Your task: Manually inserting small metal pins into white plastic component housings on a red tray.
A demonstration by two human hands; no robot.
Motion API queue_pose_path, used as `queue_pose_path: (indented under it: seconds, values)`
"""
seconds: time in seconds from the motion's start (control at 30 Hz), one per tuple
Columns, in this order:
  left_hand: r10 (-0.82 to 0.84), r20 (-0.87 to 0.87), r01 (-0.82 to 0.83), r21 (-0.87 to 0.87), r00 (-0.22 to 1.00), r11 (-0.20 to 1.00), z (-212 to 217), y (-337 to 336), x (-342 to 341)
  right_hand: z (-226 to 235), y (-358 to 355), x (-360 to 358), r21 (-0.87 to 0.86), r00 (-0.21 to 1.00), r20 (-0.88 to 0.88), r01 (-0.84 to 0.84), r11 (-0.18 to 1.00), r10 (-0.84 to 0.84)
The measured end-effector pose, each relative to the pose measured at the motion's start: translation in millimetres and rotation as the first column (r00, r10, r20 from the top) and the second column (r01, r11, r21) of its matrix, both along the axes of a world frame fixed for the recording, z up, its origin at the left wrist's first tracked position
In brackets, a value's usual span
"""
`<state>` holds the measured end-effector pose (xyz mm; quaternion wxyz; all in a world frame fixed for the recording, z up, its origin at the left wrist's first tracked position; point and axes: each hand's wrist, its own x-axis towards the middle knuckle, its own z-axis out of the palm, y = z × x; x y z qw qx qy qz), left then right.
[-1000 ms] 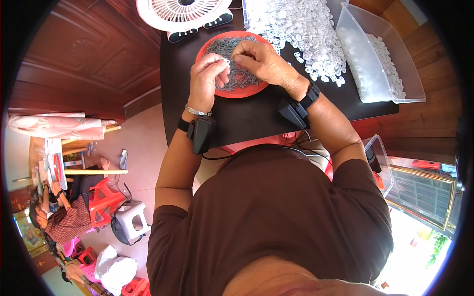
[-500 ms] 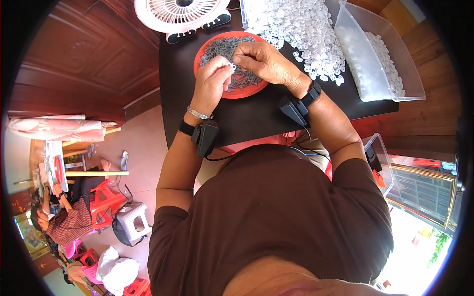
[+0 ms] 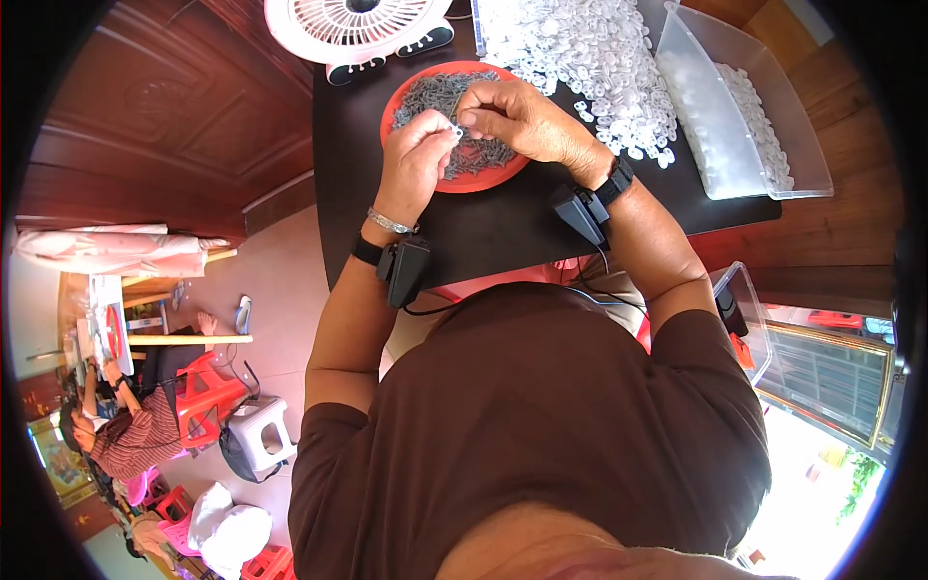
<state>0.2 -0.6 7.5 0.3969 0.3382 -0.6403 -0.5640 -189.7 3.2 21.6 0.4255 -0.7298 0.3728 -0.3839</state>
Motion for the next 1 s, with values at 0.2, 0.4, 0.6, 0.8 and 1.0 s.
queue_pose_path:
  seconds: [0.2,0.4,0.6,0.8,1.0]
  values:
    - [0.001,0.028,0.000,-0.019,1.000,1.000,-0.4,0.0,-0.7,-0.3,1.5,0.8,-0.047,0.994,-0.104,0.019,0.999,-0.024]
    - [0.000,0.032,0.001,-0.007,0.999,1.000,0.7,0.9,-0.7,4.1,3.2,-0.2,-0.042,0.991,-0.119,0.059,0.997,-0.064]
    - [-0.028,0.053,0.031,-0.058,0.998,0.998,0.9,0.4,0.7,7.1,6.0,1.1,-0.068,0.986,-0.154,0.052,0.996,-0.062]
    - [-0.024,0.055,0.030,-0.104,0.998,0.994,-1.9,2.8,-1.4,8.5,8.0,3.9,-0.112,0.971,-0.225,0.060,0.992,-0.084]
    - [-0.053,0.031,0.055,-0.067,0.998,0.996,-6.9,2.2,-1.4,7.7,8.1,4.5,-0.317,0.956,-0.274,0.012,0.948,-0.104]
